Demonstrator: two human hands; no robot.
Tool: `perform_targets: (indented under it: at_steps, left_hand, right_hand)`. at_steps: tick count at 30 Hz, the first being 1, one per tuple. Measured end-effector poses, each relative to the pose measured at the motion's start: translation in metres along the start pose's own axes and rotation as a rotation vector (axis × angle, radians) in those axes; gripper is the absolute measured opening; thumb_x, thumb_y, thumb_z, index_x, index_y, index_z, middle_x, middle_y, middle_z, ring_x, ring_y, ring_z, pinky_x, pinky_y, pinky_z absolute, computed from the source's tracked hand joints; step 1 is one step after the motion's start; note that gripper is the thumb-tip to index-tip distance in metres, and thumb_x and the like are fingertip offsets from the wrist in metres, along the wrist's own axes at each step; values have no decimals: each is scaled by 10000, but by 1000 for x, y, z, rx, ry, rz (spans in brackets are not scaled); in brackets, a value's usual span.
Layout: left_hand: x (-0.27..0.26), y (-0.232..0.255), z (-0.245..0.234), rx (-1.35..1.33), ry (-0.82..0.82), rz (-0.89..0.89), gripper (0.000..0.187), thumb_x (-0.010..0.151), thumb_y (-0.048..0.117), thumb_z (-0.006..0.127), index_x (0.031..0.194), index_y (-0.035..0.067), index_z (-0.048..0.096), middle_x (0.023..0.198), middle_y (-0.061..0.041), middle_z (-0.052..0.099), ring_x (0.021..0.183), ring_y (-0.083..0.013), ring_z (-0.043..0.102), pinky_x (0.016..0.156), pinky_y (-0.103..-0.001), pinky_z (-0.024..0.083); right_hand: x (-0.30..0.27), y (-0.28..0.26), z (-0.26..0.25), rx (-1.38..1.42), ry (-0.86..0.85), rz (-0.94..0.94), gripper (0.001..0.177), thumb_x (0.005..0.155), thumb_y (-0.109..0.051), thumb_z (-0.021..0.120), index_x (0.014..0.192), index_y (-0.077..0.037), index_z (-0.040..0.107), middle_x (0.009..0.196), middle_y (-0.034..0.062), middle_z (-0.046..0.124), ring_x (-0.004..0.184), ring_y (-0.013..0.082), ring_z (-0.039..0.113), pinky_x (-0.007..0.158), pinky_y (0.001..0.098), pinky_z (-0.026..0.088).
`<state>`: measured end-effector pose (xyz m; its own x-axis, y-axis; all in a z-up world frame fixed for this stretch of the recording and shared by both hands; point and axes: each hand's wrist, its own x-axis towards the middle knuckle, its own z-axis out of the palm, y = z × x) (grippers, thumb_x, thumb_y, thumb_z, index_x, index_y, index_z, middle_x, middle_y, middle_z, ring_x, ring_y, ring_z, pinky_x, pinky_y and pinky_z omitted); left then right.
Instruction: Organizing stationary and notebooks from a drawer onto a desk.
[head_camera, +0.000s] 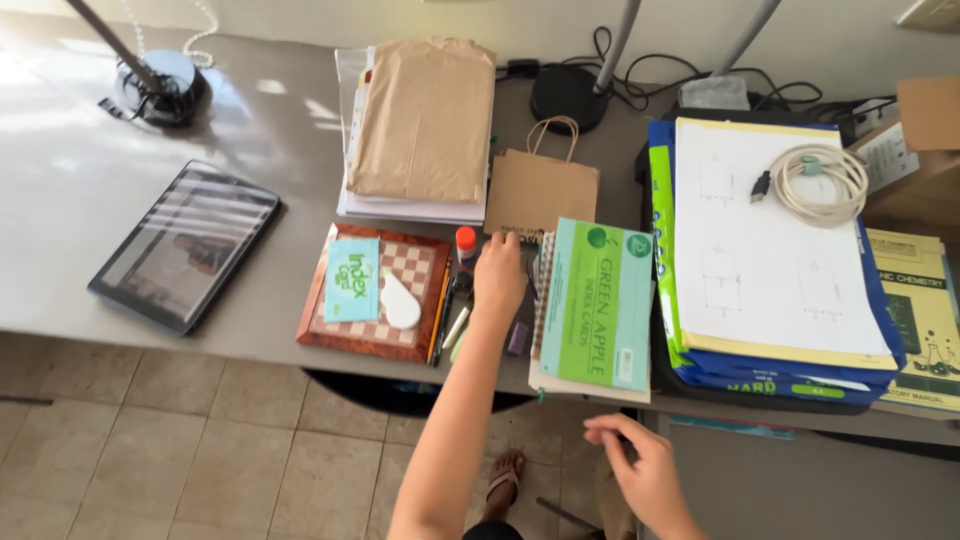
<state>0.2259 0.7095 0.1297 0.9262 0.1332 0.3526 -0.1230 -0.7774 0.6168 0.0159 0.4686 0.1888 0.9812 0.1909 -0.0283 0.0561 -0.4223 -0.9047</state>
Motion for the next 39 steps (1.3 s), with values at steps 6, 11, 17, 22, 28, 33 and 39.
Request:
perform_targets:
  at_steps: [6, 11, 17, 22, 28, 33, 39]
  left_hand:
    - [13, -18, 44, 187, -204, -95, 526, 703, -29, 765, 1179, -39, 540, 1142, -253, 613, 1074, -417, 631, 874, -415, 564]
    - [5, 9, -2, 180, -268, -138, 659, 694, 8, 798, 1266, -43, 474, 1157, -283, 597, 1079, -425, 628, 905, -434, 548]
    - [-48, 111, -71, -153, 87, 109, 248, 892, -61, 635, 1129, 7, 618, 1110, -178, 635, 1045, -395, 594, 869, -480, 482]
    - [-136, 193, -46, -357, -78, 429, 224, 742, -47, 643, 931, 70, 615, 921, -115, 632, 848, -329, 573, 746, -467, 440]
    - [-248, 241, 82, -686, -692, 56, 262, 840, -50, 602, 1080, 42, 650, 1082, -104, 671, 1018, -284, 647, 870, -424, 551]
    - [-304, 196, 237, -1252, -709, -1086, 403, 924, 111, 550, 1325, 83, 533, 1348, -115, 587, 1253, -283, 577, 1001, -485, 528]
    - [-289, 171, 314, -1606, -131, -1444, 437, 898, 217, 629, 1295, 72, 518, 1254, -88, 532, 1316, -285, 465, 1112, -616, 360]
  right_hand:
    - [-14, 35, -13, -72, 101, 156, 155, 922, -35, 634, 1006, -33, 765, 835, 69, 807, 808, 151, 807, 753, 276, 602]
    - [-28, 52, -22, -66, 158, 254, 165, 934, -50, 627, 1012, -27, 770, 835, 63, 790, 798, 152, 799, 759, 281, 602]
    - [-53, 85, -58, -46, 278, 261, 179, 950, -83, 613, 1028, -25, 764, 829, 64, 823, 817, 146, 792, 769, 278, 597]
    - [-84, 158, -100, 283, 426, 468, 227, 1011, -116, 588, 1113, 19, 739, 931, 129, 772, 898, 216, 746, 834, 341, 591]
    - [-114, 260, -153, 805, 530, 711, 340, 1015, -96, 505, 1314, 27, 613, 1148, 191, 691, 1020, 276, 708, 938, 412, 571]
    - [-96, 316, -180, 1046, 491, 720, 406, 1024, -136, 464, 1401, 6, 515, 1290, 220, 636, 1170, 312, 658, 1032, 436, 537]
    - [-65, 340, -183, 1283, 379, 755, 365, 991, -131, 489, 1345, -46, 458, 1386, 261, 582, 1287, 374, 591, 1089, 493, 493]
